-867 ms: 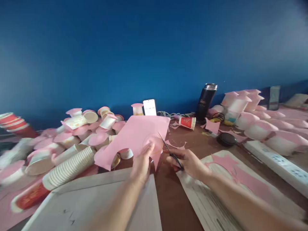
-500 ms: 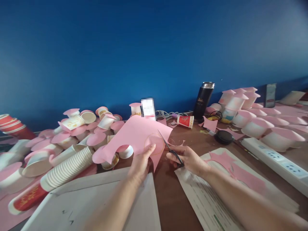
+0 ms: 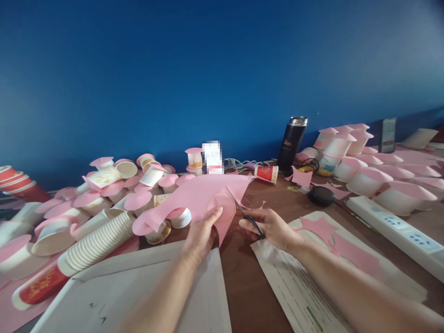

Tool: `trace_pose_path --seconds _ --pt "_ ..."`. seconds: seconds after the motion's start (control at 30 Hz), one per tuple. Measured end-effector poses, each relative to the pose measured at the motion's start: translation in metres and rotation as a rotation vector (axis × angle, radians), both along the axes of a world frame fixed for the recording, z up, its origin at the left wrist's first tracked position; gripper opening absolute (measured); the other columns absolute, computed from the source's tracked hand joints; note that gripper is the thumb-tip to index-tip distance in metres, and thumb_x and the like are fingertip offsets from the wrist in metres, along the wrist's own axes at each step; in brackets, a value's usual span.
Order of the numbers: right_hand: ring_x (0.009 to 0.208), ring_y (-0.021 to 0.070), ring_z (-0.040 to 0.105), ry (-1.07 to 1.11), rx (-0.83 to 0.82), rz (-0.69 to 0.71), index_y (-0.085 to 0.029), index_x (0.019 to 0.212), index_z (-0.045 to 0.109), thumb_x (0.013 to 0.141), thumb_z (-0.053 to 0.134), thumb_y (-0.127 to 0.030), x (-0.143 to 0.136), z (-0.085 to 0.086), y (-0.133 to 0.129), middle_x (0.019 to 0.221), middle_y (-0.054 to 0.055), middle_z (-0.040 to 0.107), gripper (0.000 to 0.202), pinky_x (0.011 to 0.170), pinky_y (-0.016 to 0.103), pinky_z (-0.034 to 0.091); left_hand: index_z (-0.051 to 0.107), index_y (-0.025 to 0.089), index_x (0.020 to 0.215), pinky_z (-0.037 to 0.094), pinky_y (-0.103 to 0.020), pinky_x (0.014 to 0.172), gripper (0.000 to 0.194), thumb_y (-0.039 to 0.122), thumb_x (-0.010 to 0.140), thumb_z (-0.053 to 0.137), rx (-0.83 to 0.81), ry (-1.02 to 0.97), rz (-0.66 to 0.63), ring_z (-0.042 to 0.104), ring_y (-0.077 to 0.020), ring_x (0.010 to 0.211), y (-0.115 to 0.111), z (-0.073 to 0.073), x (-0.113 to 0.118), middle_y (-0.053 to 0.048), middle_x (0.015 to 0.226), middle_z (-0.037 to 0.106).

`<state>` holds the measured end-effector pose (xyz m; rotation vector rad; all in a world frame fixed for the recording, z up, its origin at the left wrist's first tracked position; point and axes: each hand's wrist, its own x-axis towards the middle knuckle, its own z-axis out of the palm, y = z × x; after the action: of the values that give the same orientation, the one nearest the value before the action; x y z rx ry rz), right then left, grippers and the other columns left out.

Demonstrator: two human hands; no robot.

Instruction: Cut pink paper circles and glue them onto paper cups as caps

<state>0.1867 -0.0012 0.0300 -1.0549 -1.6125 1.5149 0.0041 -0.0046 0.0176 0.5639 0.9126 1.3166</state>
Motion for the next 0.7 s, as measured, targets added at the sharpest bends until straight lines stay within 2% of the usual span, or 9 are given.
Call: trace_pose_path --seconds 0.53,0.7 --pt "0.05 0.0077 0.042 -0.043 0.061 0.025 -0.011 0.087 0.068 0.082 0.063 -0.046 0.0026 -0.0001 0.0001 0.054 -0.004 0.046 0.035 0.048 0.023 0.032 0.07 0.009 0.1 0.046 -0.043 0.099 0.042 0.027 0.064 0.082 0.005 -0.003 0.01 0.061 -0.0312 0.111 0.0006 -0.0005 -0.001 -0.014 0.108 0.071" --pt "0.05 0.0075 0.041 -0.031 0.056 0.024 -0.012 0.082 0.066 0.081 0.064 -0.047 0.0037 0.0008 -0.001 0.053 -0.004 0.046 0.035 0.048 0.023 0.031 0.071 0.008 0.098 0.046 -0.042 0.099 0.041 0.026 0.064 0.082 -0.012 0.009 0.022 0.062 -0.0304 0.109 -0.0006 0.0001 -0.0012 -0.015 0.106 0.071"
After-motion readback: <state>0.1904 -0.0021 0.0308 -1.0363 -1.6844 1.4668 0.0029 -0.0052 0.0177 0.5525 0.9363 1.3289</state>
